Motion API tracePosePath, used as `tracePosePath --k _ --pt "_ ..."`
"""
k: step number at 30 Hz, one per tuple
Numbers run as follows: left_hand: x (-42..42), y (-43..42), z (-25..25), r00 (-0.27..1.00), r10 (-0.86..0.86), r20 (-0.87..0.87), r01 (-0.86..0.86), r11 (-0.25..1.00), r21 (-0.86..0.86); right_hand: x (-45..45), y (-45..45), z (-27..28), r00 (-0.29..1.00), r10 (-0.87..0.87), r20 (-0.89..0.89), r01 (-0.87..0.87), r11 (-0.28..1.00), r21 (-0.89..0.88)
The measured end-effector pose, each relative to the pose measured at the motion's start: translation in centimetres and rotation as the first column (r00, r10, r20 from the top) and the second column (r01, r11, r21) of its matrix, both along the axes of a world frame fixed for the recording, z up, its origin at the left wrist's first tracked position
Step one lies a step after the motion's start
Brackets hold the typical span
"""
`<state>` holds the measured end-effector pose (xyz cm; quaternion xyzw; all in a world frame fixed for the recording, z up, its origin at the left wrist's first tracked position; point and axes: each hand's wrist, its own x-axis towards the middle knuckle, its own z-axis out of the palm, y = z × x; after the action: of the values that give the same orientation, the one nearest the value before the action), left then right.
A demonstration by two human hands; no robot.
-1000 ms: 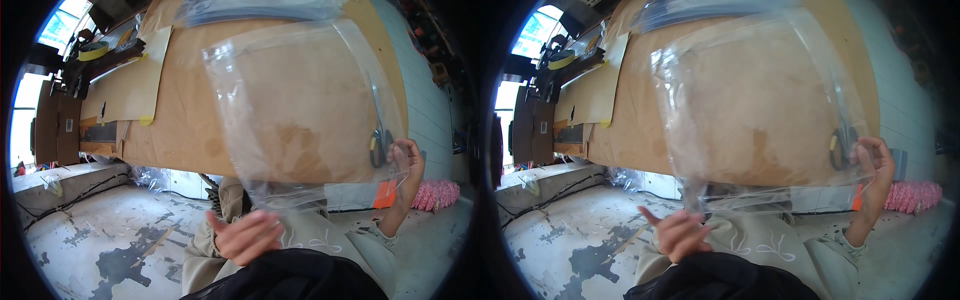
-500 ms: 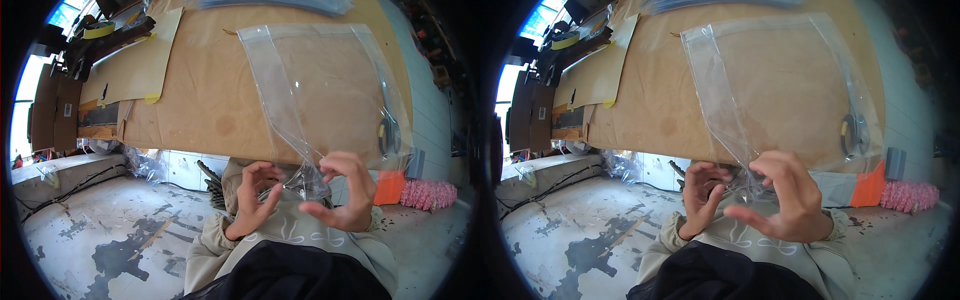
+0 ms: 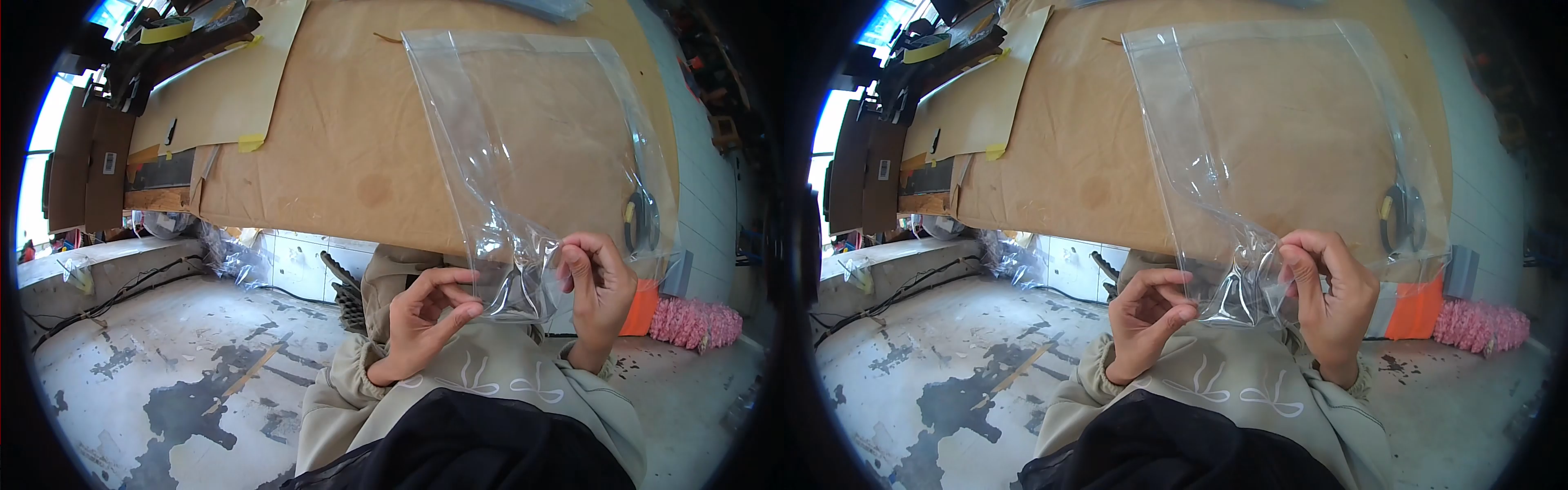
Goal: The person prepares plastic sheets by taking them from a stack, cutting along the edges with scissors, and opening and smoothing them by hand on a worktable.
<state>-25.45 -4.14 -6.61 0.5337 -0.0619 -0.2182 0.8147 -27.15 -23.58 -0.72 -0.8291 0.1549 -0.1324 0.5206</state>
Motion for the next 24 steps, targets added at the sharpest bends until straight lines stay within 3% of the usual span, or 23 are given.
tracePosePath --k 6,9,13,14,16,19,21,24 --pt "-0.4 -0.2 -1.1 1.000 -0.023 -0.020 0.021 0.997 -0.076 0.1 0.0 -0.8 1.000 0.011 0.028 -0.011 1.000 0.002" --pt "-0.4 -1.0 -0.9 0.990 -0.143 -0.006 0.142 0.987 -0.078 0.0 0.0 -0.8 0.999 0.044 0.026 -0.048 0.987 0.155" --pt "0.0 -1.0 -2.4 0.945 -0.304 0.121 0.304 0.952 0.012 0.3 1.5 0.0 0.980 0.180 0.082 -0.186 0.980 0.076" --pt "0.0 -0.9 -2.8 0.955 -0.214 0.205 0.213 0.977 0.029 0.7 1.9 -0.2 0.965 0.232 0.124 -0.239 0.970 0.046" --pt "-0.6 0.1 -2.8 0.989 -0.063 0.133 0.068 0.997 -0.036 1.6 2.9 -0.6 0.902 0.349 0.252 -0.361 0.933 -0.002" --pt "-1.1 2.2 -2.2 0.929 0.316 0.195 -0.294 0.947 -0.132 4.0 5.6 -0.8 0.689 0.542 0.481 -0.607 0.794 -0.026" --pt "-0.7 4.1 -1.1 0.795 0.536 0.284 -0.502 0.844 -0.190 5.2 8.7 -0.7 0.495 0.559 0.665 -0.699 0.711 -0.077" --pt "0.9 7.3 2.4 0.445 0.737 0.509 -0.725 0.630 -0.278 6.2 12.5 1.9 0.320 0.489 0.812 -0.869 0.493 0.046"
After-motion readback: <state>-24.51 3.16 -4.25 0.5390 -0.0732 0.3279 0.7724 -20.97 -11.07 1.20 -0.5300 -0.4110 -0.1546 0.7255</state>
